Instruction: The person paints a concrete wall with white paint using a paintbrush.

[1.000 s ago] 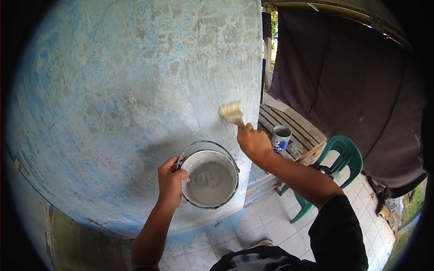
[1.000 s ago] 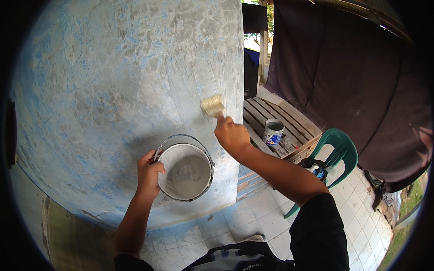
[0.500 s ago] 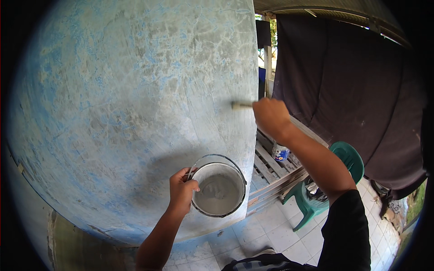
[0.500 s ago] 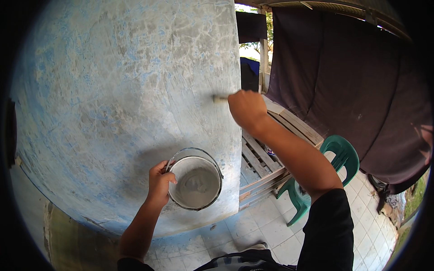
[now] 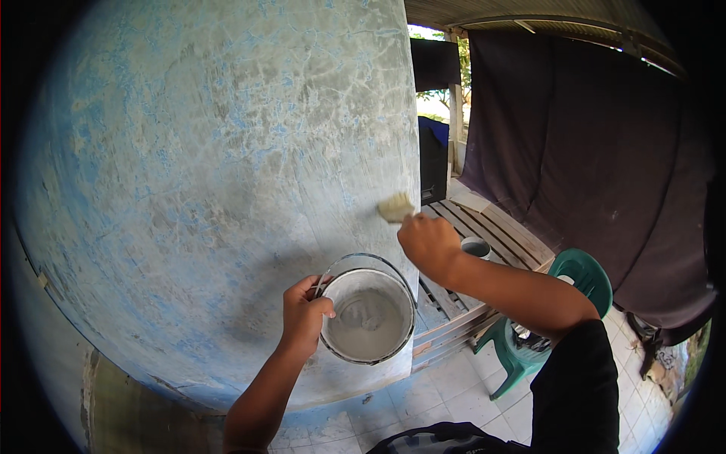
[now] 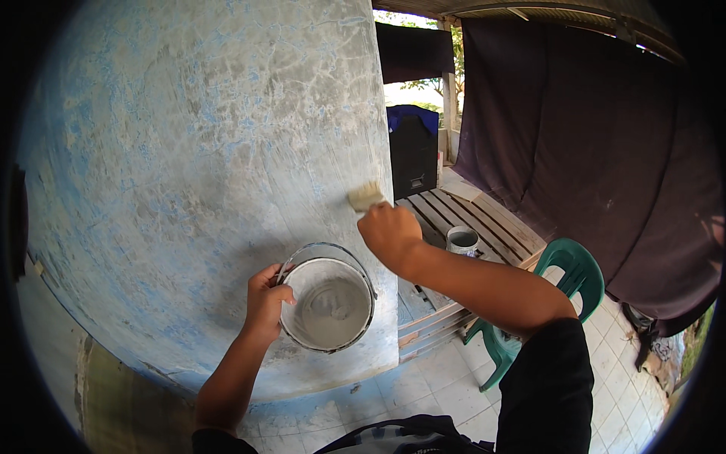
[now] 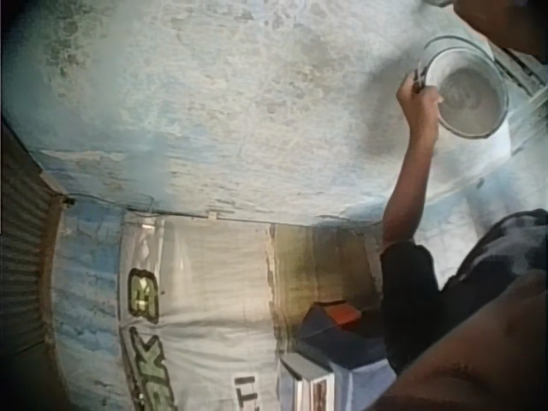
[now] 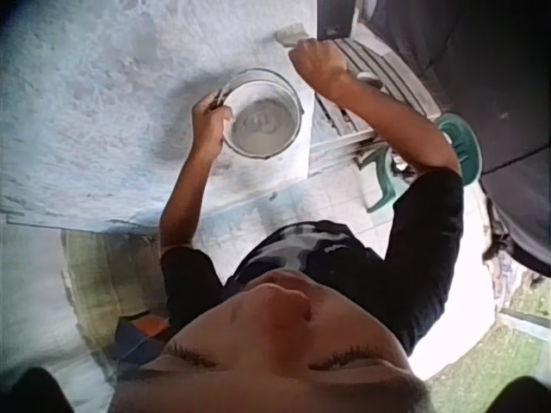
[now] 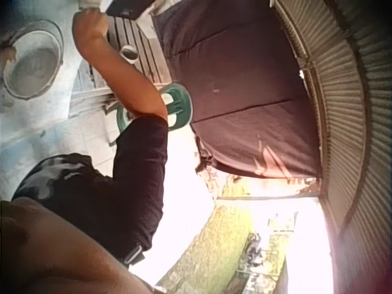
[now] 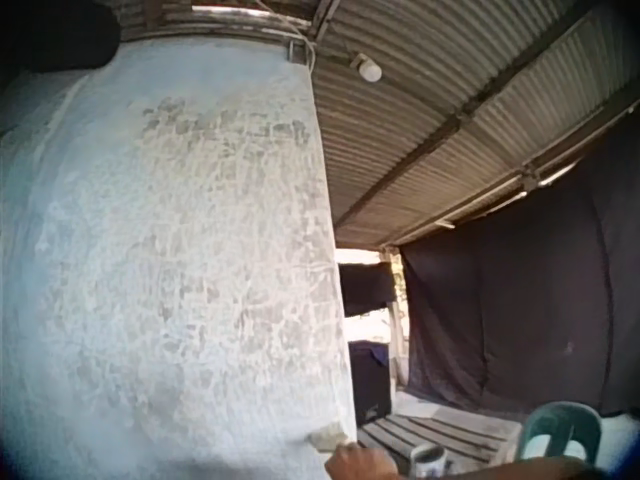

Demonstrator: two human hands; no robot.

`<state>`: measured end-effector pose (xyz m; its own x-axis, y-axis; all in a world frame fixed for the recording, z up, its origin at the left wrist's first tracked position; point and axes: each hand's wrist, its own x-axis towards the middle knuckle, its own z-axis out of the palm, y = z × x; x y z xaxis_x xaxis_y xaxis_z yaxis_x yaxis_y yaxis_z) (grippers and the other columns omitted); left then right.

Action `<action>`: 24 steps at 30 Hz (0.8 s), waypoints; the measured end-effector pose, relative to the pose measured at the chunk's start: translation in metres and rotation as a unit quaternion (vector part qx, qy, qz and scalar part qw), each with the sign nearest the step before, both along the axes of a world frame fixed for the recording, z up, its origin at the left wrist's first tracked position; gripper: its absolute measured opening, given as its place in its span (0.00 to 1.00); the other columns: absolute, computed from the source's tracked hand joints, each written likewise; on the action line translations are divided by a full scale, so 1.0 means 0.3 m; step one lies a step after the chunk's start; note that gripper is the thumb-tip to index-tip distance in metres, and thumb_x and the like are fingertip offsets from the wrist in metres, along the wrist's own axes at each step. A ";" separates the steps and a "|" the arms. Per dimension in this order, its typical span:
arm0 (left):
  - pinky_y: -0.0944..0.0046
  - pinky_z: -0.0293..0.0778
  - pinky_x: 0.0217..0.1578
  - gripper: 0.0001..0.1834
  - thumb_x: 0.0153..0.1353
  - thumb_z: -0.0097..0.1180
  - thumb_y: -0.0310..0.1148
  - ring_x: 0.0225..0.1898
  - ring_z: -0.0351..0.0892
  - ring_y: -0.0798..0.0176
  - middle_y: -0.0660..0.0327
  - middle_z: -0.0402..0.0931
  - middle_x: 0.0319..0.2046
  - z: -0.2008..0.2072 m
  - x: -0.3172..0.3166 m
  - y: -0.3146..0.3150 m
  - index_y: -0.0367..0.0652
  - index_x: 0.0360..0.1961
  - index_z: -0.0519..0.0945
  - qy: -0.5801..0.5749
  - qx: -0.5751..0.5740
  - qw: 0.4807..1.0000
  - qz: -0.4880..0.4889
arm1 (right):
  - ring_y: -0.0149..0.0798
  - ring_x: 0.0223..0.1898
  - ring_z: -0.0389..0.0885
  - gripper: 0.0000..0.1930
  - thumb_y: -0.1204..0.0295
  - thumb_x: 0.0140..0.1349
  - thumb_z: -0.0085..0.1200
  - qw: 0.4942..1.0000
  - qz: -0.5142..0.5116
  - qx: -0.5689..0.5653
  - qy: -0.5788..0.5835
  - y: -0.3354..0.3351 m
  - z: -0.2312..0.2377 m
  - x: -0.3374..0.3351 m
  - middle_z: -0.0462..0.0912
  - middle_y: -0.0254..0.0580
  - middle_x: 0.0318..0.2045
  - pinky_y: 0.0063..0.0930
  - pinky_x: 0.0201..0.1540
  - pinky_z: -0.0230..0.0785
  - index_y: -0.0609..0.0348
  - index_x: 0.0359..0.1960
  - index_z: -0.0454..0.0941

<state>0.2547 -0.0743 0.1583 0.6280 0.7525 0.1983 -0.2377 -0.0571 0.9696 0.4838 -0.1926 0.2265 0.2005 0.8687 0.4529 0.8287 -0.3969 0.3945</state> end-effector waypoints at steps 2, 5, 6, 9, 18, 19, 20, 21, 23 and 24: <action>0.70 0.72 0.34 0.29 0.39 0.53 0.15 0.33 0.79 0.68 0.57 0.83 0.35 0.018 0.019 -0.002 0.27 0.48 0.82 -0.004 -0.001 1.000 -0.011 | 0.44 0.41 0.90 0.08 0.75 0.63 0.56 0.995 0.012 -0.093 0.040 -0.014 -0.010 0.019 0.89 0.46 0.37 0.34 0.36 0.83 0.60 0.39 0.88; 0.70 0.72 0.34 0.29 0.38 0.53 0.15 0.33 0.78 0.68 0.57 0.83 0.35 0.042 0.036 -0.013 0.27 0.48 0.82 -0.004 0.010 1.000 -0.003 | 0.44 0.41 0.90 0.09 0.74 0.63 0.55 0.995 -0.003 -0.086 0.042 -0.001 0.082 0.066 0.89 0.47 0.36 0.36 0.41 0.82 0.56 0.35 0.89; 0.70 0.72 0.34 0.29 0.38 0.53 0.15 0.33 0.78 0.68 0.57 0.83 0.35 0.054 0.045 -0.016 0.27 0.48 0.82 -0.008 0.014 1.000 -0.004 | 0.45 0.41 0.90 0.09 0.74 0.63 0.54 0.998 -0.009 -0.056 0.036 -0.002 0.155 0.092 0.89 0.48 0.36 0.37 0.41 0.82 0.55 0.35 0.89; 0.69 0.72 0.33 0.28 0.38 0.54 0.16 0.32 0.78 0.68 0.58 0.83 0.34 0.090 0.049 -0.021 0.27 0.48 0.82 0.004 0.031 0.999 0.021 | 0.48 0.37 0.90 0.09 0.75 0.63 0.53 0.997 0.003 0.076 -0.005 -0.034 0.415 0.135 0.88 0.51 0.33 0.42 0.39 0.82 0.56 0.35 0.88; 0.70 0.71 0.31 0.29 0.37 0.53 0.16 0.31 0.77 0.68 0.58 0.83 0.33 0.197 0.092 -0.040 0.27 0.47 0.82 0.035 0.067 0.997 0.029 | 0.51 0.30 0.89 0.08 0.76 0.62 0.52 0.962 0.062 0.239 -0.120 -0.037 0.621 0.262 0.86 0.51 0.29 0.43 0.31 0.82 0.63 0.38 0.83; 0.70 0.71 0.31 0.28 0.37 0.53 0.16 0.30 0.77 0.68 0.58 0.83 0.33 0.205 0.088 -0.043 0.27 0.47 0.82 0.030 0.070 0.997 0.034 | 0.51 0.31 0.90 0.07 0.76 0.61 0.53 0.962 0.064 0.239 -0.117 -0.012 0.546 0.269 0.86 0.51 0.29 0.42 0.31 0.83 0.62 0.34 0.84; 0.70 0.71 0.31 0.28 0.38 0.53 0.16 0.30 0.77 0.68 0.57 0.83 0.33 0.213 0.086 -0.046 0.27 0.47 0.82 0.023 0.073 0.996 0.039 | 0.51 0.32 0.90 0.07 0.76 0.60 0.53 0.971 0.072 0.201 -0.104 -0.015 0.497 0.267 0.87 0.51 0.29 0.42 0.32 0.83 0.62 0.32 0.84; 0.70 0.71 0.31 0.28 0.38 0.53 0.16 0.30 0.77 0.68 0.57 0.83 0.33 0.221 0.085 -0.051 0.27 0.47 0.82 0.024 0.072 0.996 0.040 | 0.51 0.32 0.90 0.07 0.76 0.60 0.54 0.980 0.078 0.162 -0.089 -0.029 0.462 0.261 0.87 0.52 0.29 0.42 0.33 0.83 0.62 0.30 0.85; 0.70 0.72 0.31 0.29 0.38 0.53 0.16 0.29 0.77 0.68 0.57 0.83 0.33 0.231 0.082 -0.058 0.26 0.47 0.82 0.014 0.069 0.996 0.049 | 0.51 0.32 0.89 0.07 0.76 0.59 0.54 0.990 0.078 0.104 -0.053 -0.076 0.430 0.240 0.87 0.53 0.29 0.43 0.34 0.83 0.62 0.30 0.85; 0.70 0.72 0.31 0.29 0.38 0.53 0.16 0.29 0.77 0.68 0.57 0.83 0.33 0.229 0.077 -0.058 0.26 0.47 0.82 0.017 0.067 0.996 0.050 | 0.52 0.32 0.89 0.07 0.77 0.58 0.54 0.996 0.076 0.046 -0.019 -0.098 0.430 0.222 0.87 0.53 0.30 0.45 0.35 0.83 0.62 0.30 0.86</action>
<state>0.2779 -0.0917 0.2271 0.5585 0.7803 0.2814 -0.1923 -0.2082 0.9590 0.5503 -0.2220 0.3555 0.0519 0.8422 0.5366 0.8669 -0.3047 0.3945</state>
